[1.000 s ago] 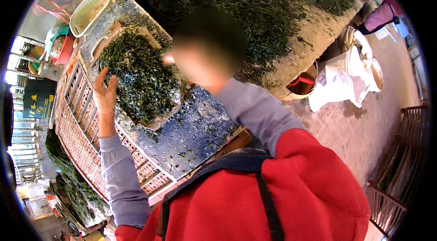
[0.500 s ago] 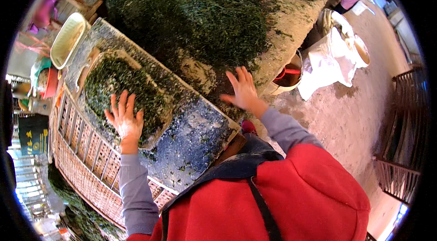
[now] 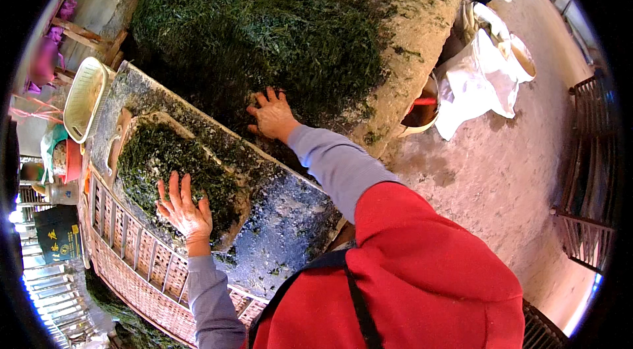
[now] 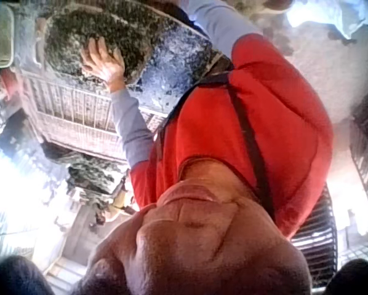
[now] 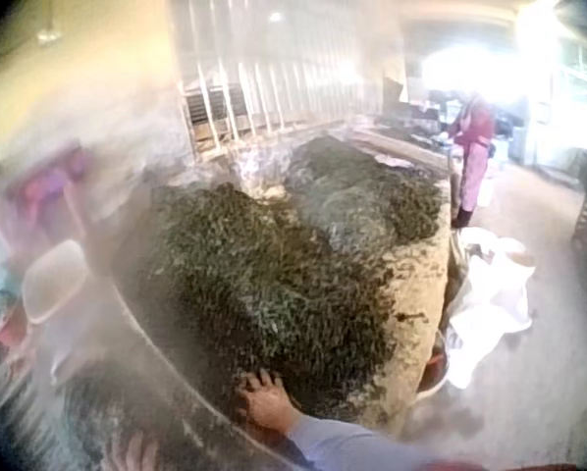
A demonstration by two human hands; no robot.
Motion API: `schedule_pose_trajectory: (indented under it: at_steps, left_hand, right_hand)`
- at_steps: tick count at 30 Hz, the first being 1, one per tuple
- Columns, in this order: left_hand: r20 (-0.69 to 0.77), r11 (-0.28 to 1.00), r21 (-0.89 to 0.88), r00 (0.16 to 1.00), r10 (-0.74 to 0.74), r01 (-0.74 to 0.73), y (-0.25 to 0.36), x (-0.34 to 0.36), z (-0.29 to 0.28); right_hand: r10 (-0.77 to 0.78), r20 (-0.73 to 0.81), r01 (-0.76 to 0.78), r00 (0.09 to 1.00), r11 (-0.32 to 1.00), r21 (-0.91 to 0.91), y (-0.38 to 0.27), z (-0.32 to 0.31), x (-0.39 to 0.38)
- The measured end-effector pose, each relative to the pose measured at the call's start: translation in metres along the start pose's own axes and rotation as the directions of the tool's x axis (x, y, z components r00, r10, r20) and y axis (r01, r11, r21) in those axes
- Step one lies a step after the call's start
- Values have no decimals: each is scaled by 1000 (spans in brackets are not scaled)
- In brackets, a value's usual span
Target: The person gathers green leaves by hand from a table, packs them into a wooden mold, and presses them down with a handheld wooden tool.
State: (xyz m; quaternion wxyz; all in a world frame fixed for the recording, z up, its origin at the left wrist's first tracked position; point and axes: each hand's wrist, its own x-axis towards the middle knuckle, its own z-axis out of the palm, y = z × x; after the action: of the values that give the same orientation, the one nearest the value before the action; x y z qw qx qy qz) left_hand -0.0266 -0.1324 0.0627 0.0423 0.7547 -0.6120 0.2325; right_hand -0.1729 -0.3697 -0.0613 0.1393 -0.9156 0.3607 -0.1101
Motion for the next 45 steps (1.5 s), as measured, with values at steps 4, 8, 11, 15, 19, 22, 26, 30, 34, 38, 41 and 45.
schedule_pose_trajectory:
  at_steps: [4,8,11,15,19,22,26,30,34,38,41,45]
  left_hand:
    - [-6,1000,-5,1000,-2,2,0,-2,2]
    - [4,999,4,999,-31,31,4,-1,-3]
    - [5,999,-12,999,-52,52,6,0,-4]
    - [-2,997,-35,998,-64,64,7,1,-4]
    - [-38,997,-42,998,-59,58,4,-3,1]
    - [-27,999,-24,999,-46,45,5,-2,0]
    - [-4,999,3,999,-36,36,3,-1,1]
    - [-16,999,27,999,-32,32,1,-3,9]
    - [-11,999,33,999,-32,33,2,-4,5]
    - [-9,997,58,999,-51,52,8,-2,6]
    - [11,994,68,996,-88,87,10,0,11]
    - [22,992,64,993,-114,112,8,-6,6]
  right_hand:
    - [-14,15,15,1000,999,-40,8,8,-15]
    - [-66,-63,66,996,998,-11,16,3,-43]
    - [-37,23,37,999,999,11,14,-2,-58]
    - [-130,142,129,981,991,21,12,-9,-109]
    - [-171,221,170,960,985,27,8,-13,-125]
    - [-288,0,287,958,953,102,11,2,-73]
    - [-276,49,273,960,960,69,-6,-3,2]
    - [-412,-46,413,910,911,2,1,36,11]
    - [-432,28,429,902,901,71,8,5,-26]
    - [-299,32,284,954,930,234,47,-19,-43]
    - [32,401,-321,916,658,681,77,-64,-25]
    - [182,507,-494,843,-112,862,103,-141,30]
